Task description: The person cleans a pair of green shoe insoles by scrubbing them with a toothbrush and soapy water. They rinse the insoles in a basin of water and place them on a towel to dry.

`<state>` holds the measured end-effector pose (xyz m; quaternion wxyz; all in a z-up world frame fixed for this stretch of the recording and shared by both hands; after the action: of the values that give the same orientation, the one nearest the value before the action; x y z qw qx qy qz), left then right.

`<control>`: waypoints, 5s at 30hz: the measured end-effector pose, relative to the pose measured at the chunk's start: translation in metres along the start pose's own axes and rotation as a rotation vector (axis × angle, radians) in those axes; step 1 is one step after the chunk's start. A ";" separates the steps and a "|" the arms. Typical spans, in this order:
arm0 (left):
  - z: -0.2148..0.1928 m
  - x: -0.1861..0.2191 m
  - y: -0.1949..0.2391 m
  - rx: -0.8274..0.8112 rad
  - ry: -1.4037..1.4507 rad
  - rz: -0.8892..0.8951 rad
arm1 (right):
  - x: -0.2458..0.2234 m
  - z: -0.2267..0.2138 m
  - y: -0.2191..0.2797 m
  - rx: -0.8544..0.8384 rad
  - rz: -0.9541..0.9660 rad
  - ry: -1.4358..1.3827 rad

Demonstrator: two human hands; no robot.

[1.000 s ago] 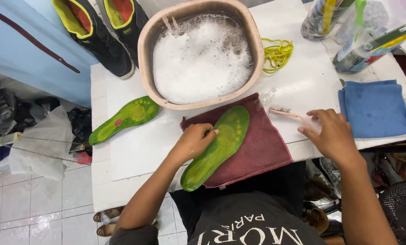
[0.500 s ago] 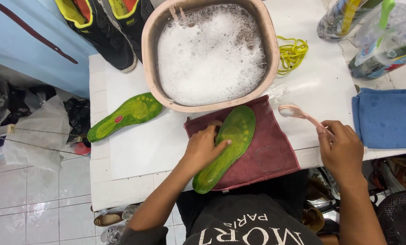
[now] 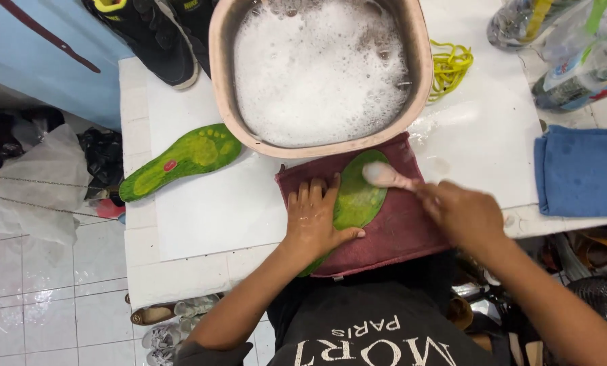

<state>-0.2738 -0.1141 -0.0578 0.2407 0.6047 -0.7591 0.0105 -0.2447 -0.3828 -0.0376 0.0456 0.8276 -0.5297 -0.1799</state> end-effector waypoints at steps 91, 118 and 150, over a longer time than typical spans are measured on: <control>0.022 -0.024 0.059 0.170 0.113 -0.136 | 0.016 0.011 0.001 -0.010 0.149 0.129; 0.056 -0.040 0.063 0.332 -0.049 -0.101 | -0.056 0.026 0.001 0.100 -0.046 0.194; 0.022 -0.025 0.066 0.178 0.013 -0.146 | -0.032 0.019 0.019 0.066 0.068 0.061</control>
<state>-0.3392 -0.0800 -0.0687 0.1913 0.6773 -0.7075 0.0641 -0.2799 -0.3602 -0.0426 0.0404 0.8154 -0.5613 -0.1354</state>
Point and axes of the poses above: each hand's wrist, its own y-axis away from the middle knuckle, its own z-axis out of the palm, x = y × z, the point moved 1 cm from there along -y, towards the middle knuckle, and after that the axes turned 7 degrees about -x, right-handed, at the moved point
